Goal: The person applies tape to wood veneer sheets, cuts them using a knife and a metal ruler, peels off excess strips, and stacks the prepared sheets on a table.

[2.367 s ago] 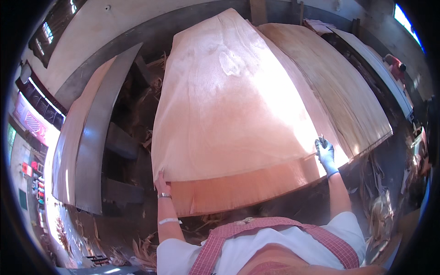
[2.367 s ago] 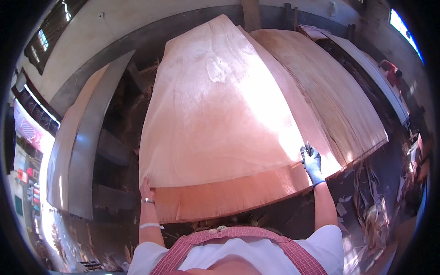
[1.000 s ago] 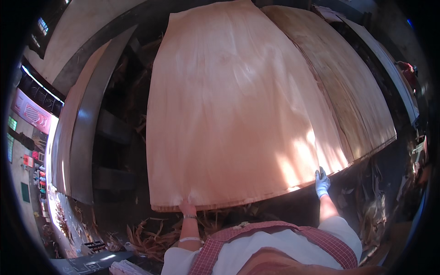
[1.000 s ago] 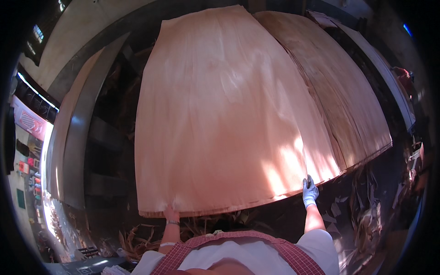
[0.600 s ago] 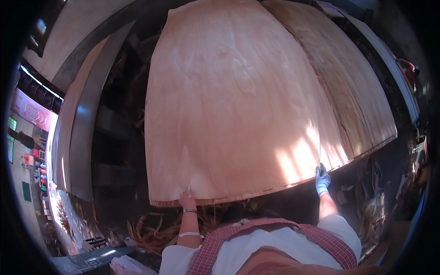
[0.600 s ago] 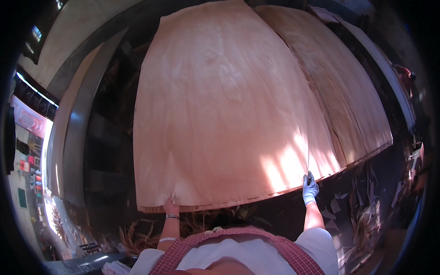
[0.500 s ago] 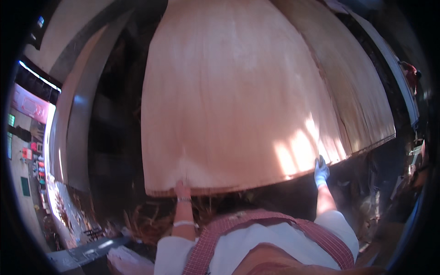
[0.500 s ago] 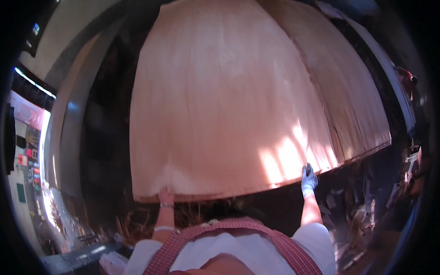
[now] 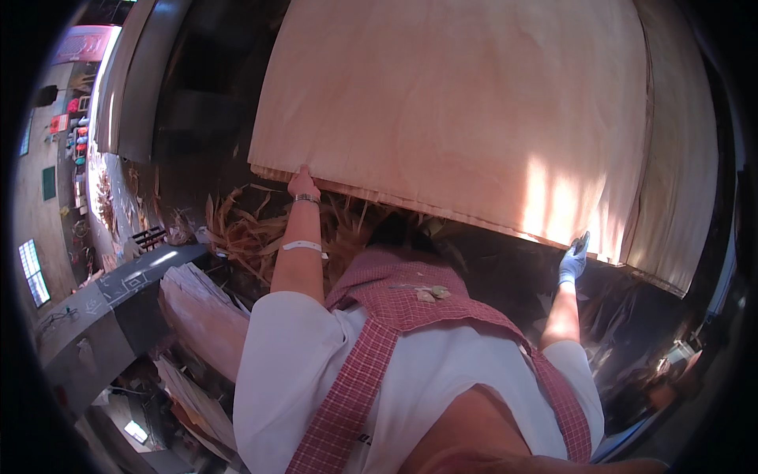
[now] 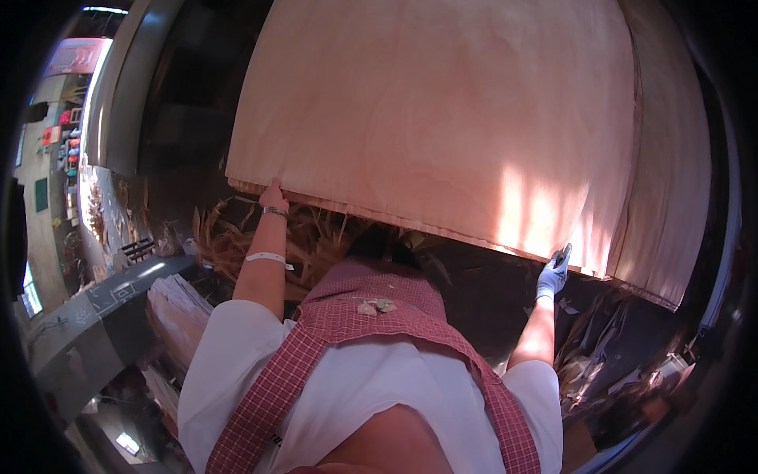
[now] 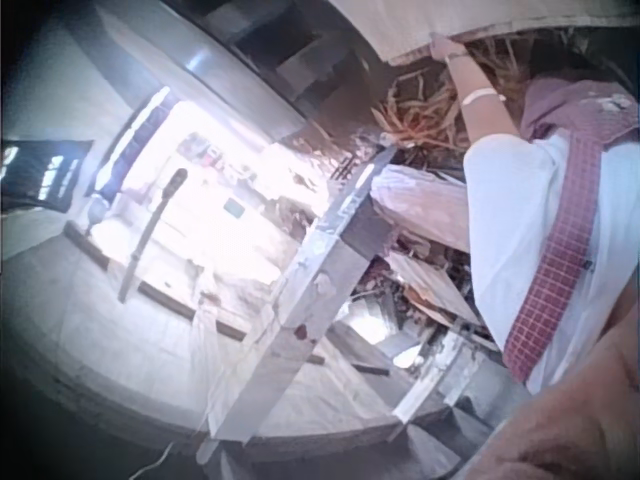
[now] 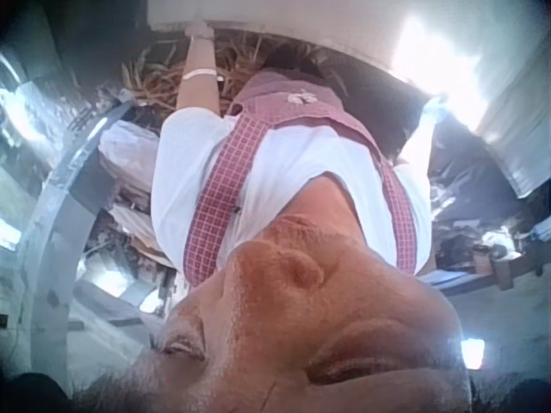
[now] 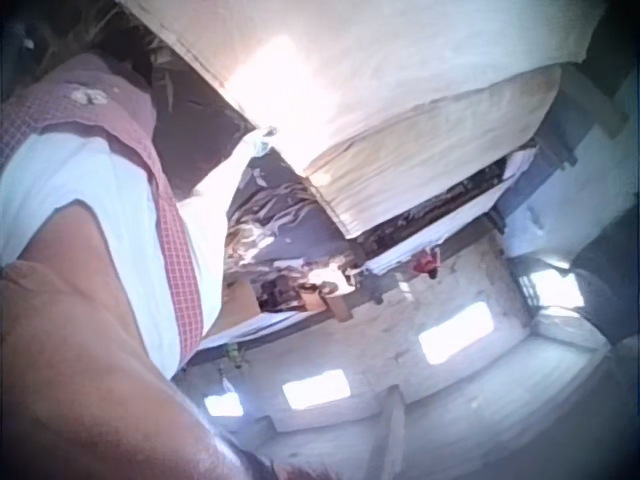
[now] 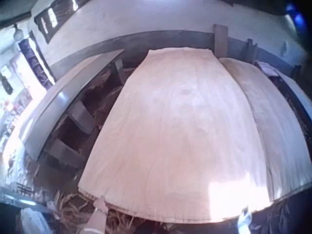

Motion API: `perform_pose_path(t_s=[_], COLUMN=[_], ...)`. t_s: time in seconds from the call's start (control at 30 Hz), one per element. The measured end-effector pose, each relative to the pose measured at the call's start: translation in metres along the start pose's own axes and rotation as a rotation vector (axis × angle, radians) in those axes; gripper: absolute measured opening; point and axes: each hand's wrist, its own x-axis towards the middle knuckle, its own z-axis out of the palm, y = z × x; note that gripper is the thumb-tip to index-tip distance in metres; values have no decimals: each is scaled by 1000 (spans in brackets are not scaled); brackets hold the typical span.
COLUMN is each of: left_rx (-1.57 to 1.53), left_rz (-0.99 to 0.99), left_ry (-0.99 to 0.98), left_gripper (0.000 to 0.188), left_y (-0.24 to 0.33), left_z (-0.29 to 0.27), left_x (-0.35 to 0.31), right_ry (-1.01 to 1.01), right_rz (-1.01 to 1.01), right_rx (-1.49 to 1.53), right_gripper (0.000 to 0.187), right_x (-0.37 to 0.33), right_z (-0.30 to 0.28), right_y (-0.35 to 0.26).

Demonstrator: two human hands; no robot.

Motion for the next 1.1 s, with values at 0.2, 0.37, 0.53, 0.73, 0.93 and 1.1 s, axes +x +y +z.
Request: perform_pose_path(t_s=[0.2, 0.37, 0.53, 0.73, 0.93, 1.1], left_rx=[78, 135, 207, 269, 161, 369], left_rz=[-97, -124, -169, -270, -312, -300], left_ry=[-44, -81, -138, -198, -434, -351], left_gripper=[19, 19, 18, 22, 27, 20], left_y=[-12, -18, -20, -13, -14, -8], left_z=[-7, -8, -18, -9, -18, -30], left_x=[8, 6, 25, 15, 20, 33], right_ry=[-5, -10, -20, -10, 82, 105], right_rz=[-10, -13, -4, 11, -70, 142], right_rx=[25, 58, 41, -30, -331, 0], right_gripper=[49, 49, 50, 52, 49, 43], right_x=[5, 7, 15, 9, 18, 25], right_z=[3, 1, 3, 2, 10, 6], right_y=[21, 22, 32, 44, 38, 47])
